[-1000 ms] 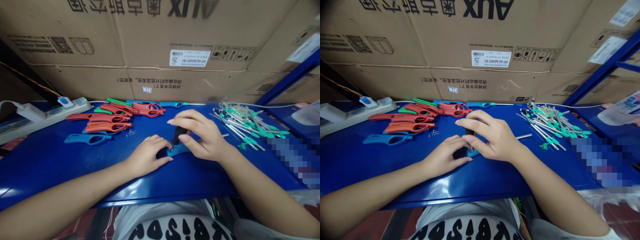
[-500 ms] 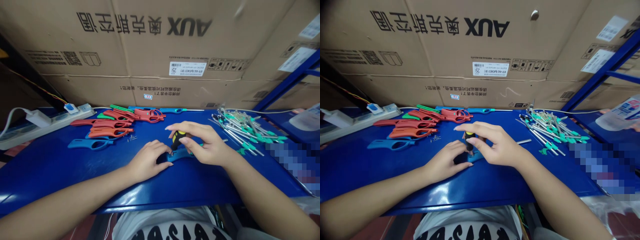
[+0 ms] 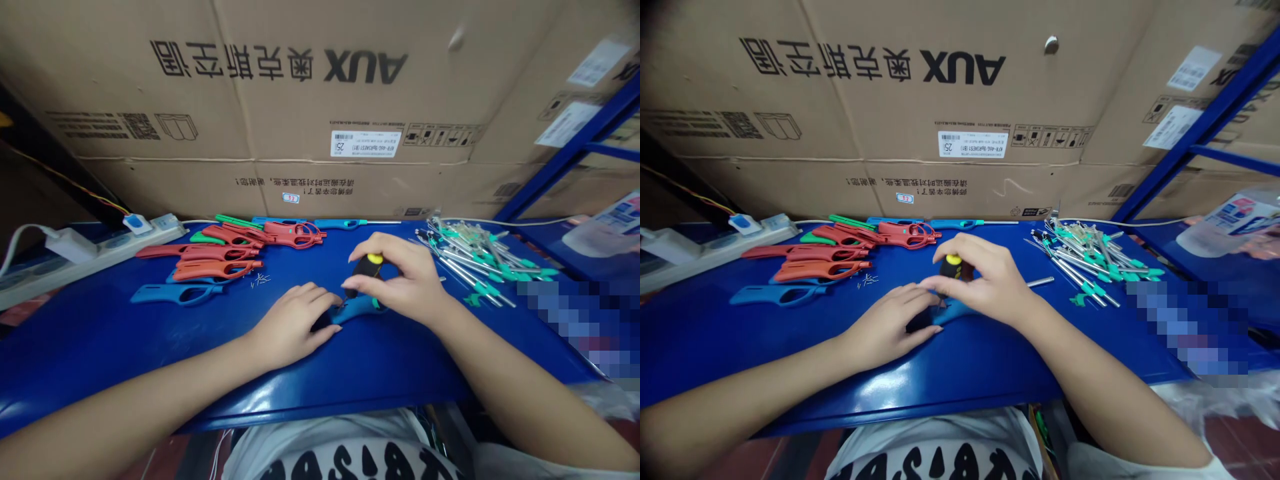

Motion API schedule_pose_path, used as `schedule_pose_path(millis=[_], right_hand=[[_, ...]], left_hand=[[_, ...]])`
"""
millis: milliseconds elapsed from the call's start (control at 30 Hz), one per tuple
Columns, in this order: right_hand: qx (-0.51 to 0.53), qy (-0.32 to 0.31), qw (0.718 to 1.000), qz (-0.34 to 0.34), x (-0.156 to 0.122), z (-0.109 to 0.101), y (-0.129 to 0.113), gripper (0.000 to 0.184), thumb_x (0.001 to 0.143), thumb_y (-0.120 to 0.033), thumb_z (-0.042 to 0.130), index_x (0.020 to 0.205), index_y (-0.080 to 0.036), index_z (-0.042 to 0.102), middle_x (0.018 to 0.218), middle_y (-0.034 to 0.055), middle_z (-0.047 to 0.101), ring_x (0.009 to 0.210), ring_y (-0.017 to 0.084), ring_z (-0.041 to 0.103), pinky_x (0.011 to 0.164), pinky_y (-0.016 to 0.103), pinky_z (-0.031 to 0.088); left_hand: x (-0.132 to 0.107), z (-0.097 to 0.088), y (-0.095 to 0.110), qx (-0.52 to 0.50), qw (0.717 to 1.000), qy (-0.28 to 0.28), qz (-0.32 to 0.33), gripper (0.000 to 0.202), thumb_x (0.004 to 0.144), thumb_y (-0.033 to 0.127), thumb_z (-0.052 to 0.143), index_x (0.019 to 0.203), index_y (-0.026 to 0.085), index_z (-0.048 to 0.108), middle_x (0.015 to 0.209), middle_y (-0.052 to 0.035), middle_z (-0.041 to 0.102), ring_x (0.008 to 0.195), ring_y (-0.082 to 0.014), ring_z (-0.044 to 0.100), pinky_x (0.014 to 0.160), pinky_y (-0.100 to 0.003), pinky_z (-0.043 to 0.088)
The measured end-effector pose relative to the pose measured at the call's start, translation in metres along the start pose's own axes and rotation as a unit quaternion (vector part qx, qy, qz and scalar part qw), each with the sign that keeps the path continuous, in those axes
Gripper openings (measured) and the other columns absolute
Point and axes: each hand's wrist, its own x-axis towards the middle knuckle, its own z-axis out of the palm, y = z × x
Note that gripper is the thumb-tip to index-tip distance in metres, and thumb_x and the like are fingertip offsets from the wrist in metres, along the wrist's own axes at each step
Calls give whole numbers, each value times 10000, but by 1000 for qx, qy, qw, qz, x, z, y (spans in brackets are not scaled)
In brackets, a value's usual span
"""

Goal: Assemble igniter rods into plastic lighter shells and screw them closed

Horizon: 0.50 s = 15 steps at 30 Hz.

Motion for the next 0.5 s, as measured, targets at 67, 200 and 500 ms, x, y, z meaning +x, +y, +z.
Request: schedule_pose_path(millis=[67,200,500], right_hand=[[-18,53,997,44,5,-10,4,185,843,-336,769,894,-227,628,779,-13,639,651,132,585,611,278,489],[-114,116,980,114,11,-45,30,125,872,-319,720,884,-249,618,764,1,614,614,154,567,536,292,456],[-274,-47,950,143,-23,-92,95,28,851,-201,592,856,-220,613,931,65,632,893,225,626,859,394,510]], left_hand=[[-1,-8,7,34,999,-24,-16,314,940,317,621,1230,203,576,1180,-78,675,1079,-276,604,935,-449,493],[0,-22,16,93,993,-63,-28,499,893,277,641,1364,165,521,1246,-111,655,1112,-304,604,948,-466,513],[52,-12,23,171,972,-159,2,345,930,130,535,1262,116,626,1171,-160,646,1056,-301,633,904,-407,529]])
